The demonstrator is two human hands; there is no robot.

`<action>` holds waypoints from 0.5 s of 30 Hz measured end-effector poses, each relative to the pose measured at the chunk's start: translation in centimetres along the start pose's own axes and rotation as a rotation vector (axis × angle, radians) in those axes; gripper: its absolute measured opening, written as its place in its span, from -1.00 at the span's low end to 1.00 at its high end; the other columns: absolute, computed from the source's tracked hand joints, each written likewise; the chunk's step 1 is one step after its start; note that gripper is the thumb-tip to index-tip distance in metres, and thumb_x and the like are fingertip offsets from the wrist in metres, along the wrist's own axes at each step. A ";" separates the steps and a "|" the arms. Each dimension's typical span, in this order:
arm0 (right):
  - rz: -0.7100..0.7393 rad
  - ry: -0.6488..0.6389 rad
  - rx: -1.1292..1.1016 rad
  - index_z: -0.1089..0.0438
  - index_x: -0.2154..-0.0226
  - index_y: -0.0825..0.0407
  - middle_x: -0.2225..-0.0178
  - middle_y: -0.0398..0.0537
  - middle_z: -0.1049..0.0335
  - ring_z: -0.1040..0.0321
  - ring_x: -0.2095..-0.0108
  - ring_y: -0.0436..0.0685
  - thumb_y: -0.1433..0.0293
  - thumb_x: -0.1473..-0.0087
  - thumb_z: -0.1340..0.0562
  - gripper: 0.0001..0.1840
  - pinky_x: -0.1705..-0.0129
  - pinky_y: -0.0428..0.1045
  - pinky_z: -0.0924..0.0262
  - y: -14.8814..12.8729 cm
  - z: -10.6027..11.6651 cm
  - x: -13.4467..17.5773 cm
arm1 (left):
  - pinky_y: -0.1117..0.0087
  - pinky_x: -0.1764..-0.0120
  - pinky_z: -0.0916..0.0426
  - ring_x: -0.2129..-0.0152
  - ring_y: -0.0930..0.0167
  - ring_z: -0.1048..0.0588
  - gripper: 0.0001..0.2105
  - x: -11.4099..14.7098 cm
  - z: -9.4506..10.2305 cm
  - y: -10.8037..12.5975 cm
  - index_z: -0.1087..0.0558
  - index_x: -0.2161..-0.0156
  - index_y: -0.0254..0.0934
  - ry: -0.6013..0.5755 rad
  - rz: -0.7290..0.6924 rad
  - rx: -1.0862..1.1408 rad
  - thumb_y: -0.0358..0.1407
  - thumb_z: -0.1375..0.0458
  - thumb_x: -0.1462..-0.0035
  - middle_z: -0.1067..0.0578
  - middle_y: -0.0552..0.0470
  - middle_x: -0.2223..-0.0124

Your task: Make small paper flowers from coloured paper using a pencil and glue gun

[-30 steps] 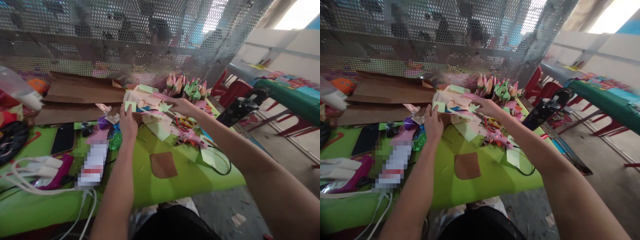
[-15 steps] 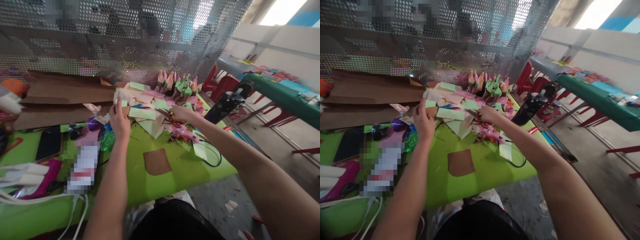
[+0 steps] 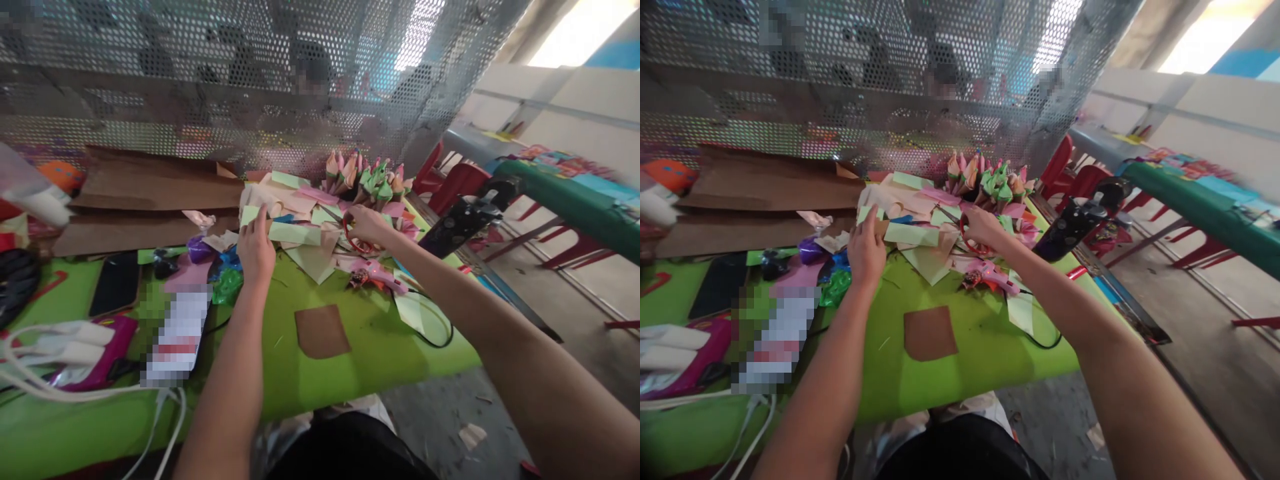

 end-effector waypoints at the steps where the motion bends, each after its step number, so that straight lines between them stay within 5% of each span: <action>1: 0.000 0.020 -0.007 -0.47 -0.04 0.05 -0.04 0.09 -0.50 -0.45 0.01 0.26 0.36 -0.03 -0.34 -0.53 0.12 -0.02 -0.28 0.0 0.3 -0.5 | 0.07 -0.32 -0.31 -0.16 0.15 -0.53 -0.33 0.0 -0.1 0.1 -0.27 -0.41 -0.21 -0.013 -0.014 -0.009 -0.59 0.02 -0.21 -0.57 -0.18 -0.21; 6: -0.013 0.076 -0.014 -0.47 -0.06 0.07 -0.08 0.16 -0.47 -0.46 -0.02 0.30 0.37 -0.08 -0.33 -0.54 0.05 0.02 -0.32 -0.5 0.2 -2.7 | 0.17 -0.18 -0.45 -0.03 0.18 -0.59 -0.37 0.1 -0.8 0.3 -0.33 -0.39 -0.19 -0.101 -0.018 -0.035 -0.57 -0.04 -0.24 -0.69 -0.12 -0.01; 11: -0.002 0.056 -0.001 -0.50 -0.08 0.05 -0.10 0.24 -0.49 -0.47 -0.06 0.37 0.45 -0.17 -0.24 -0.58 0.02 0.09 -0.38 -1.4 -0.9 -3.1 | 0.15 -0.08 -0.50 -0.01 0.11 -0.60 -0.55 0.5 -1.8 0.0 -0.58 -0.16 -0.24 -0.233 0.038 -0.128 -0.54 -0.09 -0.24 -0.69 -0.17 0.02; 15: 0.137 0.019 -0.029 -0.43 -0.21 0.04 -0.19 0.22 -0.47 -0.42 -0.17 0.36 0.33 -0.24 -0.26 -0.50 -0.12 0.12 -0.34 -4.5 -0.9 -2.8 | 0.17 -0.11 -0.48 -0.02 0.15 -0.61 -0.56 0.3 -0.5 -1.1 -0.54 -0.20 -0.28 -0.076 0.124 -0.077 -0.50 -0.01 -0.31 -0.67 -0.19 -0.04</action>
Point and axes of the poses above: each hand's wrist, its own x-axis away from the middle knuckle, its own z-axis out of the back of the hand, y = z × x, the point moved 7 cm from there along -x, towards the middle knuckle
